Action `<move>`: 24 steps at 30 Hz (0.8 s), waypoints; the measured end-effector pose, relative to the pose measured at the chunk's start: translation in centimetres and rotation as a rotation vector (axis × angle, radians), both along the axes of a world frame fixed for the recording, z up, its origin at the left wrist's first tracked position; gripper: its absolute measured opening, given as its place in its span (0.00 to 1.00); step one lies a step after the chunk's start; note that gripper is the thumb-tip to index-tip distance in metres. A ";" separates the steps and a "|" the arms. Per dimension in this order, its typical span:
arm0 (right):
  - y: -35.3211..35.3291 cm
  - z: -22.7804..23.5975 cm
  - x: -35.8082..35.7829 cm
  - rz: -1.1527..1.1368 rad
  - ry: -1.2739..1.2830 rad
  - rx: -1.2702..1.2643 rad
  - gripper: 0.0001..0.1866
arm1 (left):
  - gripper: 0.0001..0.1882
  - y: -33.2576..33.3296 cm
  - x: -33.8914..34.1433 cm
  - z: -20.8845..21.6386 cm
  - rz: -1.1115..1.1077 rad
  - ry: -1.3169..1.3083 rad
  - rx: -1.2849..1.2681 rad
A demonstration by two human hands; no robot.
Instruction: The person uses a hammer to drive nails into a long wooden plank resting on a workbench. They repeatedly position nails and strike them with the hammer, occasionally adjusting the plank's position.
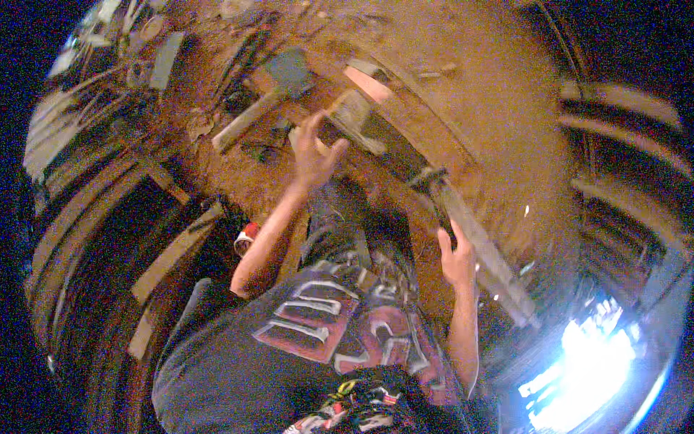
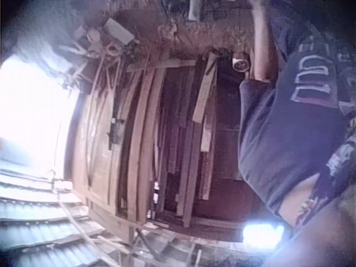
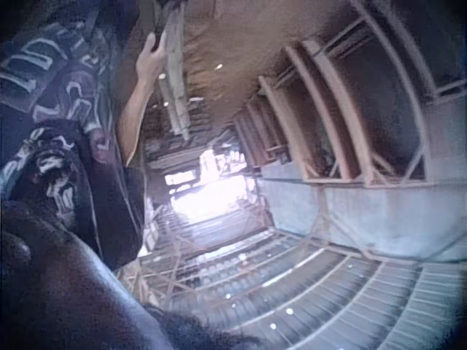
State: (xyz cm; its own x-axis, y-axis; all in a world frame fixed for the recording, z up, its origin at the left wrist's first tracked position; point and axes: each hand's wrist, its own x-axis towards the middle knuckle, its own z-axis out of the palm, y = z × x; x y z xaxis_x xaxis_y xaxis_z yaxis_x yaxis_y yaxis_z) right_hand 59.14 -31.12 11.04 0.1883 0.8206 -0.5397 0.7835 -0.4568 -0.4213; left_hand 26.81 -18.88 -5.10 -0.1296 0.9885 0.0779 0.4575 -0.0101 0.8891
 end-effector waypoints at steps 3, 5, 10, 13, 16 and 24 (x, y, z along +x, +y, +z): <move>3.9 2.6 -3.7 0.098 -0.038 0.058 0.29 | 0.33 0.1 0.9 -0.6 0.089 0.044 0.002; 7.5 2.8 -6.2 0.160 -0.030 0.060 0.27 | 0.28 0.2 1.7 -1.4 0.192 0.051 0.046; 17.8 5.9 -12.2 0.436 -0.137 0.161 0.24 | 0.23 0.4 2.7 -1.5 0.250 0.072 0.060; 22.5 8.2 -14.9 0.538 -0.135 0.285 0.24 | 0.22 0.0 2.3 -1.6 0.269 0.051 0.069; 25.5 9.8 -15.9 0.586 -0.092 0.340 0.26 | 0.21 0.3 2.0 -1.1 0.298 0.024 0.078; 31.0 10.9 -18.9 1.206 -0.533 0.120 0.25 | 0.28 0.5 1.6 -0.6 0.297 0.002 0.077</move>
